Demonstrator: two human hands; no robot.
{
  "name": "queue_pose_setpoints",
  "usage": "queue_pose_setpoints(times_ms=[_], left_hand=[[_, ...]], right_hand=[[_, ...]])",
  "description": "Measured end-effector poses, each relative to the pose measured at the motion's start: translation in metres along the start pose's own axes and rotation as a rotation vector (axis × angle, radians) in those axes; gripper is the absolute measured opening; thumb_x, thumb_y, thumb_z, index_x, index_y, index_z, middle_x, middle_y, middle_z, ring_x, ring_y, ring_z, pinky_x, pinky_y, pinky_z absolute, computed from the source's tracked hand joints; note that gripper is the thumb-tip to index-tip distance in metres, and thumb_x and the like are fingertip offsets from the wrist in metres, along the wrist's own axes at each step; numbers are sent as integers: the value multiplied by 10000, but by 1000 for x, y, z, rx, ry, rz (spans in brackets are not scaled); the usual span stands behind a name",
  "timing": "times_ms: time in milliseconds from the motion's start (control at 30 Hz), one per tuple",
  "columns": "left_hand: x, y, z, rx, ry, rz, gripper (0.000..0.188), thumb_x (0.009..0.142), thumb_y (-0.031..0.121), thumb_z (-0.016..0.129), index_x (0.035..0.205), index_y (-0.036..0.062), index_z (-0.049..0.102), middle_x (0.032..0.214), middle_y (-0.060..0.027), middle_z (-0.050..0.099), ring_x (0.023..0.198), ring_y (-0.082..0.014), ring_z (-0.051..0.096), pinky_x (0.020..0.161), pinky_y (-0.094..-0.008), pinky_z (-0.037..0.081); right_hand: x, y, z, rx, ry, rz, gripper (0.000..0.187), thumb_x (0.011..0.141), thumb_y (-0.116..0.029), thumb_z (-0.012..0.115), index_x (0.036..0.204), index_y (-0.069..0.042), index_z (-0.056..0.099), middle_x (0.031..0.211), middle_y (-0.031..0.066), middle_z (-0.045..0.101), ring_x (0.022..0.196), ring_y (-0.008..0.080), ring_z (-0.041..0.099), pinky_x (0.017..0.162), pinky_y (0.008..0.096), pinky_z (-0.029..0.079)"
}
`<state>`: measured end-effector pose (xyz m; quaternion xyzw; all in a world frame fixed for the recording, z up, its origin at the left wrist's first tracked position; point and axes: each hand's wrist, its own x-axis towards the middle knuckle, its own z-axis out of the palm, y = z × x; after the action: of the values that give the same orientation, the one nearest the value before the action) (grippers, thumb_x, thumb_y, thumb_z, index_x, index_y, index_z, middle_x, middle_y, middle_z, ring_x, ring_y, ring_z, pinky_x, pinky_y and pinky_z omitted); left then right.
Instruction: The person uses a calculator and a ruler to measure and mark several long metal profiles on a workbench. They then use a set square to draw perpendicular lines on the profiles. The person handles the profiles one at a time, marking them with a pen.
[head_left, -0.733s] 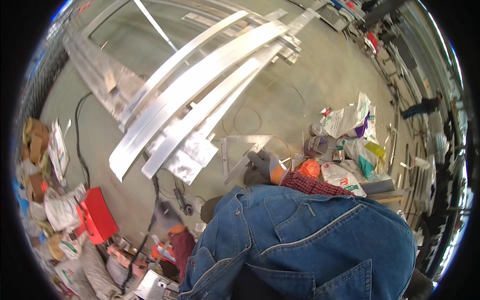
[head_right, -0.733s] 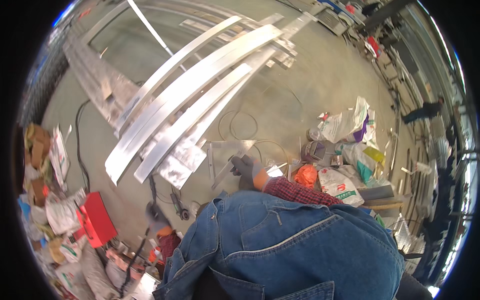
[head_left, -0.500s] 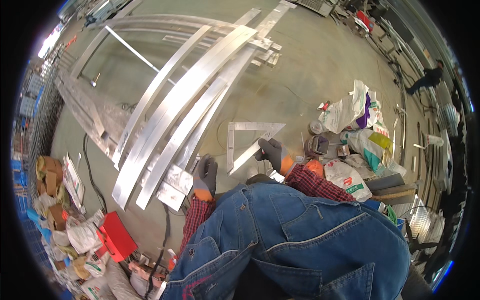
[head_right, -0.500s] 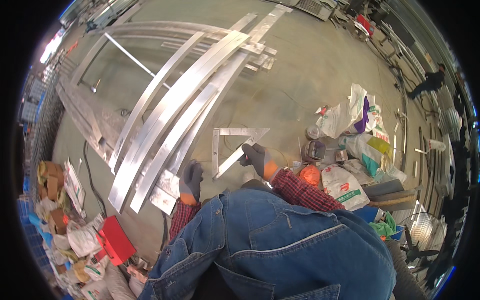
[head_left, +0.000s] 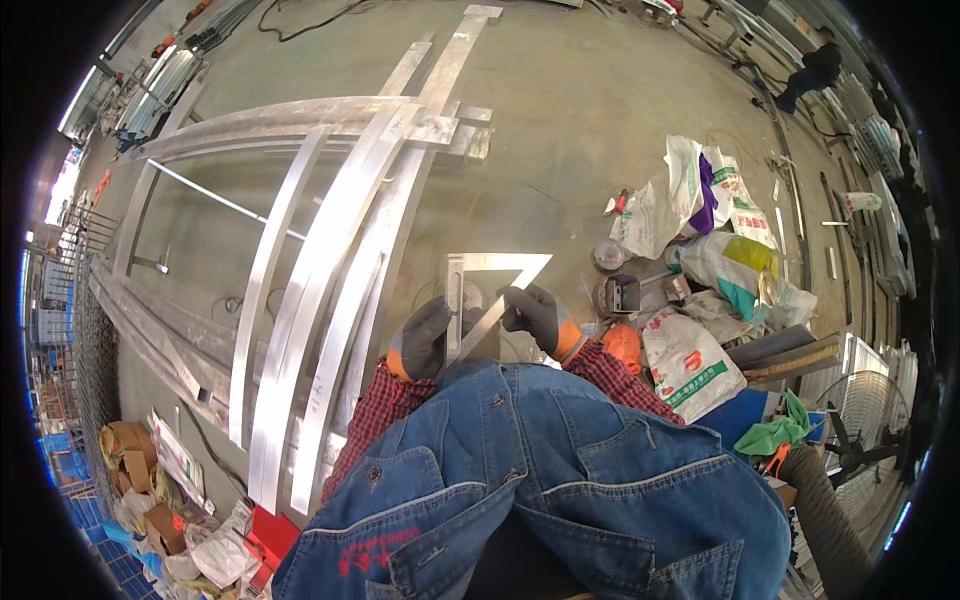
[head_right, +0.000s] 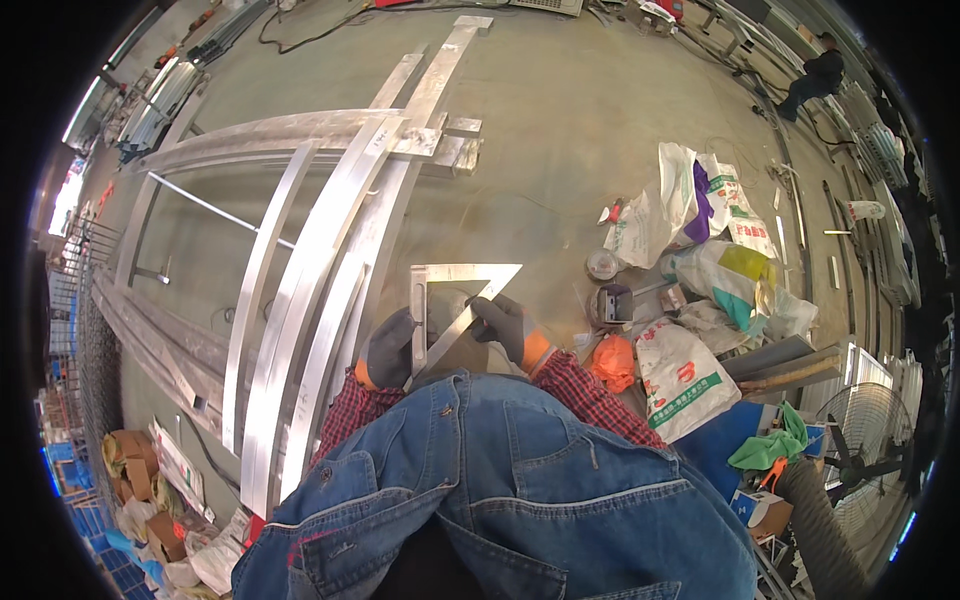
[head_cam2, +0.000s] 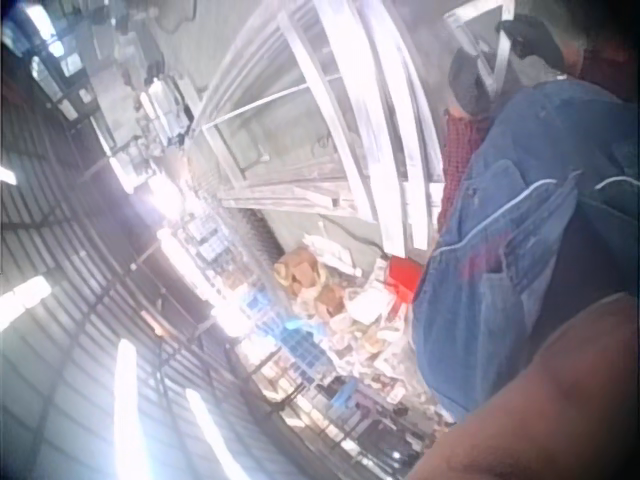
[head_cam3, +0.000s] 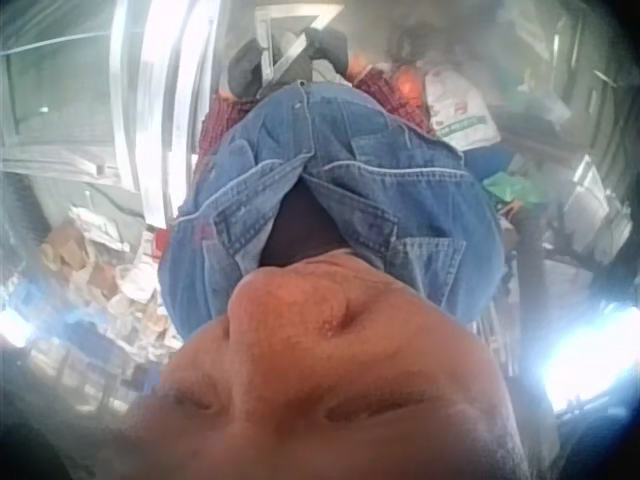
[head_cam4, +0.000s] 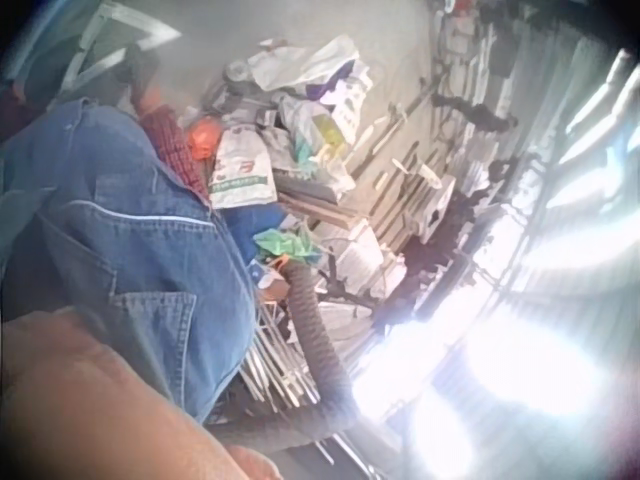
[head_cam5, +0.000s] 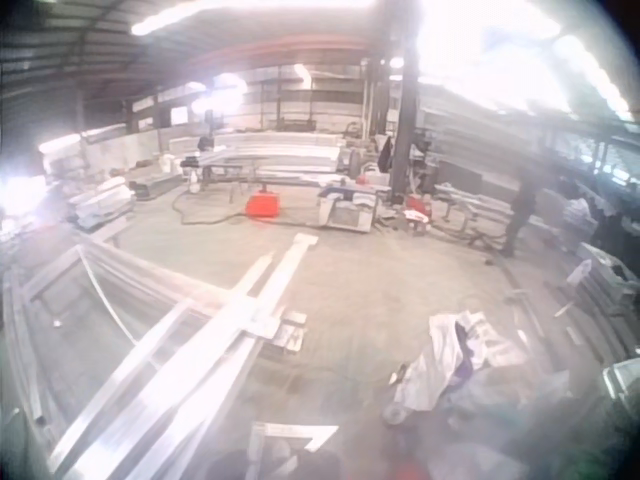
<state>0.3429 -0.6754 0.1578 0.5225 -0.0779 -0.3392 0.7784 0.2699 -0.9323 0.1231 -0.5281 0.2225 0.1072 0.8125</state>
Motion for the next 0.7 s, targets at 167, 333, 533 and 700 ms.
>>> queue_pose_setpoints(times_ms=[167,333,533,700], left_hand=[[78,40,-15,34,121,-61,361,1051,181,736,1332,-42,690,1103,-103,754,984,-161,700,922,-315,563],[156,78,-57,543,327,141,366,961,153,831,1266,-19,725,1038,-82,766,937,-135,703,858,-308,575],[230,87,-126,942,544,4,461,950,305,828,1327,54,741,1173,-191,766,1042,-323,770,918,-426,605],[262,87,-145,1160,590,-188,451,961,314,807,1364,126,732,1272,-203,737,1133,-410,741,967,-502,595]], right_hand=[[74,-36,-18,16,143,77,388,1091,-326,686,1298,2,709,982,119,728,824,192,697,773,328,599],[157,-77,-22,-38,134,150,377,1089,-316,686,1300,-4,713,984,112,730,838,191,702,776,331,598],[245,-120,2,-165,121,101,366,1095,-311,670,1289,-7,730,1003,102,747,864,177,711,790,322,597],[308,-160,7,-301,95,63,372,1100,-321,661,1302,-21,744,1018,102,760,874,174,718,785,319,606]])
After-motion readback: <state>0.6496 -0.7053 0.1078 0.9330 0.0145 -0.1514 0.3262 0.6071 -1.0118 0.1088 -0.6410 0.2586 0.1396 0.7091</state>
